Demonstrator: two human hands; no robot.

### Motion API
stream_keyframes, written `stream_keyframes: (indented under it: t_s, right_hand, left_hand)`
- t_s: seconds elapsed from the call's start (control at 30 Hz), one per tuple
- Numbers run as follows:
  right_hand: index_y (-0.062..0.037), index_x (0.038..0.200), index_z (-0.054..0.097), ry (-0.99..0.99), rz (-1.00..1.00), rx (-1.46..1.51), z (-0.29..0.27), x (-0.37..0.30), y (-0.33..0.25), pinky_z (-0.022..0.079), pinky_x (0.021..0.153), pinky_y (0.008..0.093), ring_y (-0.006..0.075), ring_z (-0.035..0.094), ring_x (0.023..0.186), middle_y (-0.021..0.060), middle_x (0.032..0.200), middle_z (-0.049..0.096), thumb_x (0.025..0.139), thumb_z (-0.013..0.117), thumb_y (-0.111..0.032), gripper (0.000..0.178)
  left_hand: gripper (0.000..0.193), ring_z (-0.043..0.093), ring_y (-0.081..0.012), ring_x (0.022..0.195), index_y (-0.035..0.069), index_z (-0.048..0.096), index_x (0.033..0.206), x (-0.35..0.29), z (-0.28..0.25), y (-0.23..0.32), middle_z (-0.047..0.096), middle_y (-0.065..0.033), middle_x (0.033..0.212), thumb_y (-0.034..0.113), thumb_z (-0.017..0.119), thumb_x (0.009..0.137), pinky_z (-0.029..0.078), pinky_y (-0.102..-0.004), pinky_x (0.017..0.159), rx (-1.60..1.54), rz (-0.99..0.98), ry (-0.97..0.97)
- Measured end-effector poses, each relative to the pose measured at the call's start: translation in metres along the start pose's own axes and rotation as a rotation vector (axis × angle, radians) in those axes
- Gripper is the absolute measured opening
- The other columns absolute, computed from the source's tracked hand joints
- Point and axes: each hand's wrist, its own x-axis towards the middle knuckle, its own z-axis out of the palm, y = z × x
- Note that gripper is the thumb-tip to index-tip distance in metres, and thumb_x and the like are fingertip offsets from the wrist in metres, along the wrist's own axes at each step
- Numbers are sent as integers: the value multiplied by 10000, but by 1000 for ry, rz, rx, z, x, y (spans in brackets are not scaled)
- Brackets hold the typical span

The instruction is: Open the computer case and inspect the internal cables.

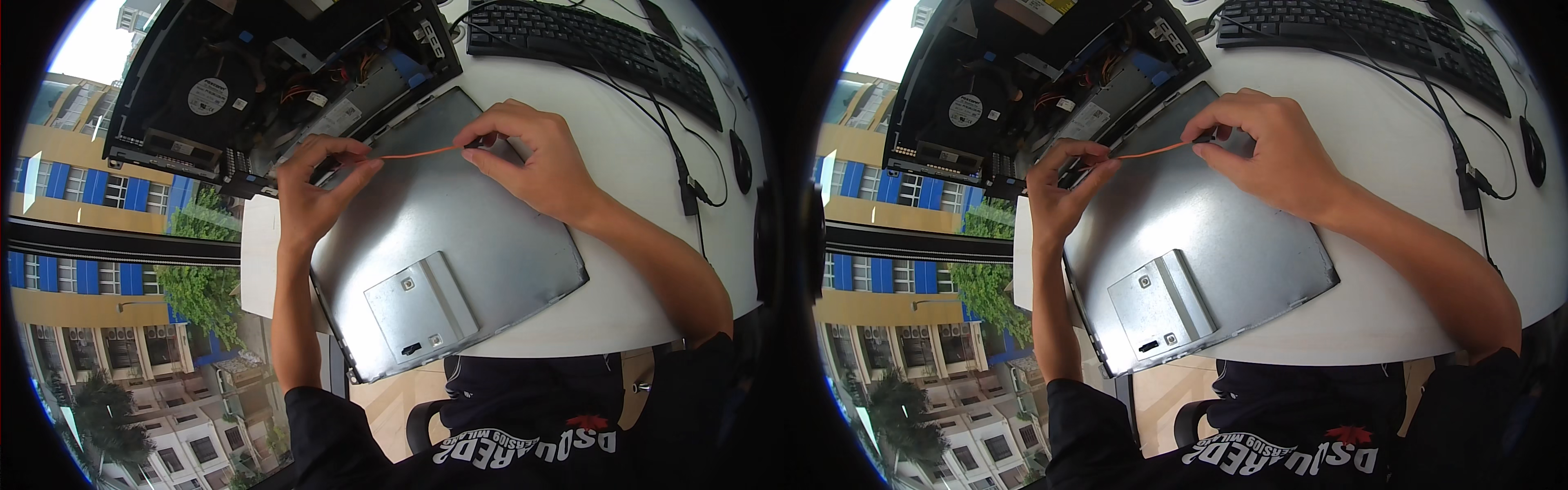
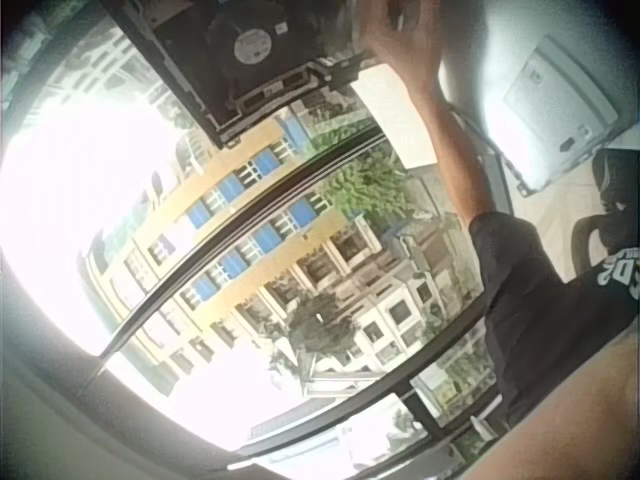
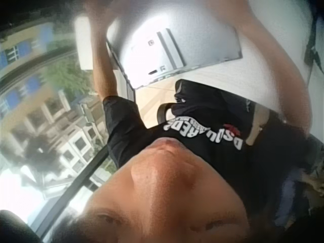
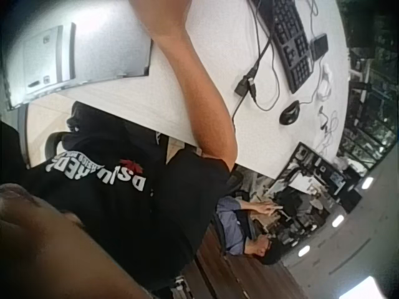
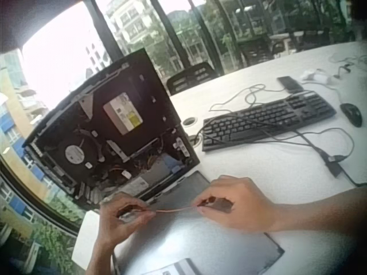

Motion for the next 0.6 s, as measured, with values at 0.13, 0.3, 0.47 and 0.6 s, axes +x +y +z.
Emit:
stream_keyframes:
  t_s: [0.13, 0.3, 0.47, 0.6]
  right_hand:
    - [-64, 981, 792, -18, -50, -10, -1, 1, -3, 545, 732, 311, 185, 673, 848, 74, 926, 756, 859, 762, -69, 126]
    - [-90, 983, 814, -64, -132, -53, 0, -2, -2, 547, 748, 321, 195, 677, 897, 56, 918, 770, 831, 795, -87, 153]
    - [-97, 996, 820, -74, -143, -59, 1, -2, -2, 548, 761, 329, 200, 678, 904, 60, 919, 772, 829, 803, -99, 168]
    - [-96, 1107, 788, -61, -206, -109, 0, -1, -1, 548, 770, 340, 211, 669, 929, 69, 990, 766, 826, 814, -131, 285]
  left_hand:
    - [259, 678, -154, 834, 47, 803, 916, 0, 0, 4, 765, -65, 905, 124, 939, 710, 503, -304, 811, 137, 145, -110]
    - [268, 668, -153, 798, 77, 817, 899, -1, 4, 11, 764, -39, 843, 163, 951, 684, 469, -322, 818, 138, 280, -167]
    - [183, 653, -151, 745, 90, 819, 898, -3, 9, 10, 748, -21, 791, 136, 907, 745, 456, -320, 806, 139, 290, -172]
    - [156, 632, -136, 735, 68, 820, 928, -4, 7, 15, 737, -34, 809, 75, 875, 782, 466, -300, 766, 105, 173, -148]
